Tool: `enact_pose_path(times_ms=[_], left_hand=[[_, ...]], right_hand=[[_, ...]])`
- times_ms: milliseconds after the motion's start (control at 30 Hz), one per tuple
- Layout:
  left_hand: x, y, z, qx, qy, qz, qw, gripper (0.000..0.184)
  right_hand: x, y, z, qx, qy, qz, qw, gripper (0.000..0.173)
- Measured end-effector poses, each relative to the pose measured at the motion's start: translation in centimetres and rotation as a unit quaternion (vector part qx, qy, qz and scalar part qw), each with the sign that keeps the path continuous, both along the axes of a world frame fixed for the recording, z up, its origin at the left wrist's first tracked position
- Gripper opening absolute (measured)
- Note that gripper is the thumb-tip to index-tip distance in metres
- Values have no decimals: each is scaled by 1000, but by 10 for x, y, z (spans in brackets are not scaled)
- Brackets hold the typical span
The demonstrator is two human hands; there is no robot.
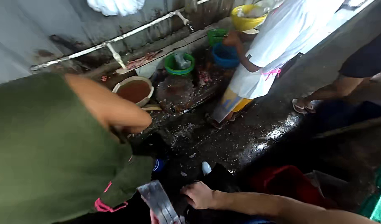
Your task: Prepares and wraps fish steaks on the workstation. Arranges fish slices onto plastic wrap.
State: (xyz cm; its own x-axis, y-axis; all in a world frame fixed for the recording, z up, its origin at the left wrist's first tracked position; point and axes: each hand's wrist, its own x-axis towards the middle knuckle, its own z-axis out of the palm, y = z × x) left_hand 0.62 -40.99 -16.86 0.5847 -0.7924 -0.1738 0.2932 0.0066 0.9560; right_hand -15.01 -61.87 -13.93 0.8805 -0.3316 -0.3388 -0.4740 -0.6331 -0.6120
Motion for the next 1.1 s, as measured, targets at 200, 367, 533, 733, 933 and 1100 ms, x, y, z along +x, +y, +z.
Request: enact_pose_path(times_ms=[200,367,533,733,933,1100], left_hand=[[-50,-197,6,-2,109,-97,989,125],[-53,-311,23,-85,185,-126,971,118],[-26,-381,29,-83,190,-93,974,119],[21,-447,30,-16,143,-32,989,120],[84,-520,42,26,175,34,984,126],[137,-559,76,19,181,92,979,128]], right_hand=[[-87,-138,23,-71,28,-130,988,35],[-103,-238,27,-15,49,-207,977,37],[-65,-400,8,-42,23,-330,943,38],[33,-608,-28,-56,41,-453,889,46],[103,-719,-61,-91,193,-447,869,71],[119,-753,-49,-78,281,-391,873,101]])
